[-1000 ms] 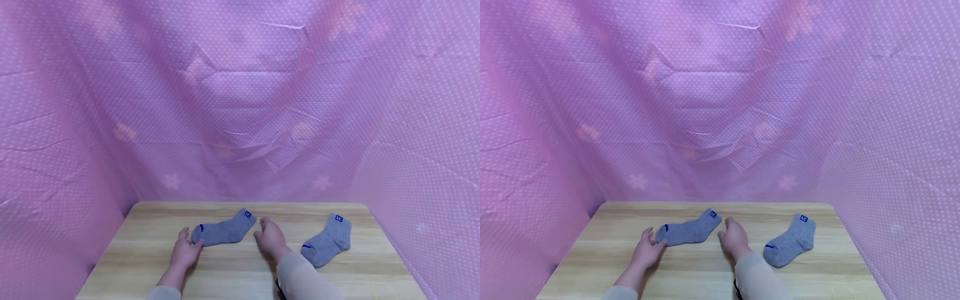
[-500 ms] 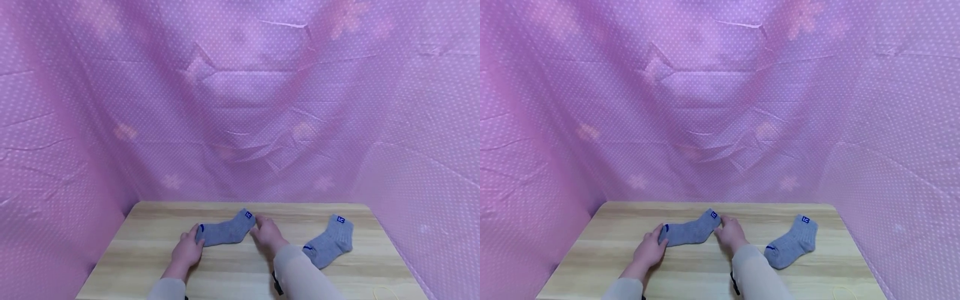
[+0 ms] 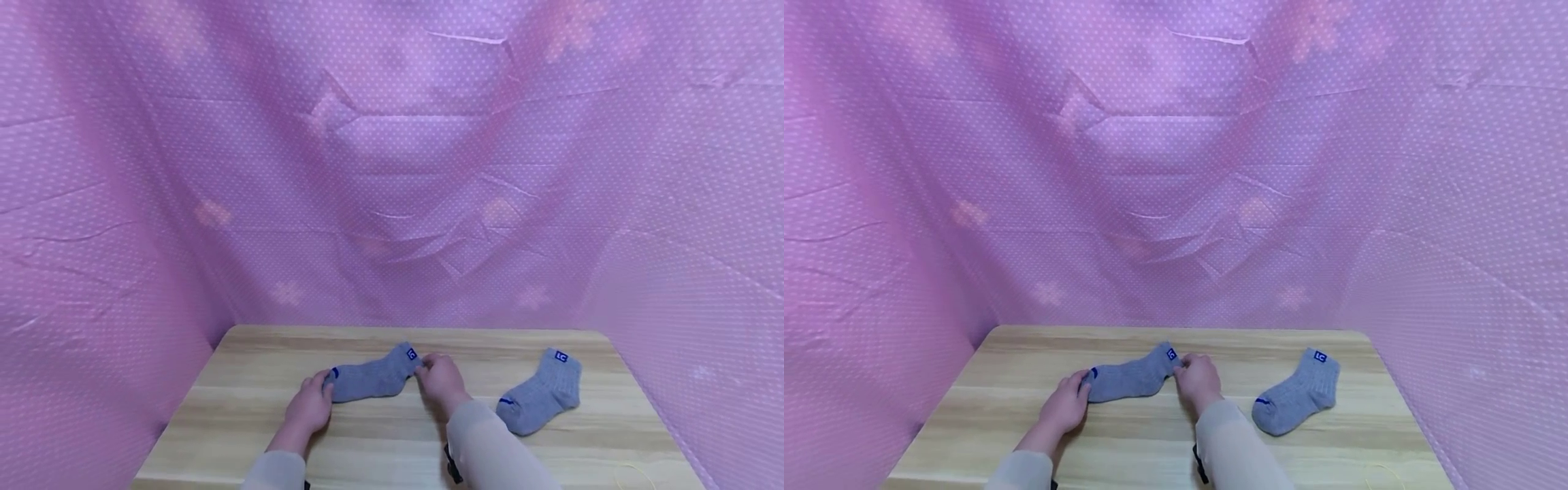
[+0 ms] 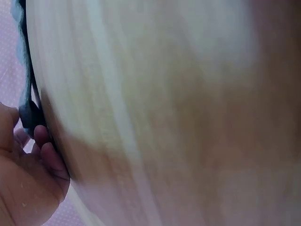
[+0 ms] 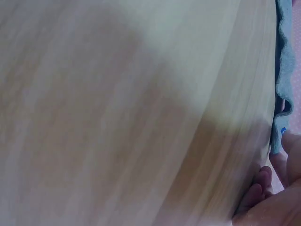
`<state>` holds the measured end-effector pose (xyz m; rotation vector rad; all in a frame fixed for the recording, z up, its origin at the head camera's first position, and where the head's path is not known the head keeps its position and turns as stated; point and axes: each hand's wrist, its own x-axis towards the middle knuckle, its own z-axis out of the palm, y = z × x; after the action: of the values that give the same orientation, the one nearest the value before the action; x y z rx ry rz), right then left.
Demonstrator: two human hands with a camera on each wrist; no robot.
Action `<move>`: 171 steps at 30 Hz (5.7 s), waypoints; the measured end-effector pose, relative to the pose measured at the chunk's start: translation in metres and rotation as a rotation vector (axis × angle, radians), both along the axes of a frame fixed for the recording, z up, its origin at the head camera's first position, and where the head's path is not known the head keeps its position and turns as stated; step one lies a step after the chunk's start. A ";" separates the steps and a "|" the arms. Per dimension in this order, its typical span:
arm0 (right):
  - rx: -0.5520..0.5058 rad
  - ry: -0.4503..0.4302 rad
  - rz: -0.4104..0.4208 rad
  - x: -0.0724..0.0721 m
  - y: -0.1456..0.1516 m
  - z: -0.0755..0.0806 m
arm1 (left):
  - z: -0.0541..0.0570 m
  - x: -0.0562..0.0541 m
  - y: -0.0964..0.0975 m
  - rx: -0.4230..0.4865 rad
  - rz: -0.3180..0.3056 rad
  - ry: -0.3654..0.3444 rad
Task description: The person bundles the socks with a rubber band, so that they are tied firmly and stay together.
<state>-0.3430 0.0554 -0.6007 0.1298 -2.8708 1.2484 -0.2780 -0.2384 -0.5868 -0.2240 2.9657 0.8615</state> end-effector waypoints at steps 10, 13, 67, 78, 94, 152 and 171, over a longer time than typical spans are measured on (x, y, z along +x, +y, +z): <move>-0.017 -0.001 -0.097 0.005 0.014 -0.002 | 0.001 0.006 0.007 0.015 -0.035 0.037; -0.029 -0.039 -0.094 0.014 0.017 0.004 | 0.003 0.012 0.007 0.043 -0.027 0.042; 0.085 0.047 0.102 0.021 0.011 0.022 | 0.004 0.013 0.004 0.120 -0.023 0.040; 0.068 -0.029 0.082 0.016 0.013 0.019 | 0.002 0.012 0.006 0.106 -0.027 0.040; -0.014 0.030 0.054 0.029 0.023 0.019 | 0.005 0.023 0.016 0.208 0.072 0.116; -0.319 -0.014 0.177 0.094 0.097 0.058 | 0.060 0.067 0.051 0.342 -0.033 0.255; -0.400 -0.022 0.200 0.115 0.116 0.066 | 0.066 0.083 0.059 0.430 -0.075 0.281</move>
<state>-0.2283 0.1709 -0.5350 0.4064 -2.6079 1.8378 -0.1950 -0.1793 -0.5208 0.0307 2.8997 1.6010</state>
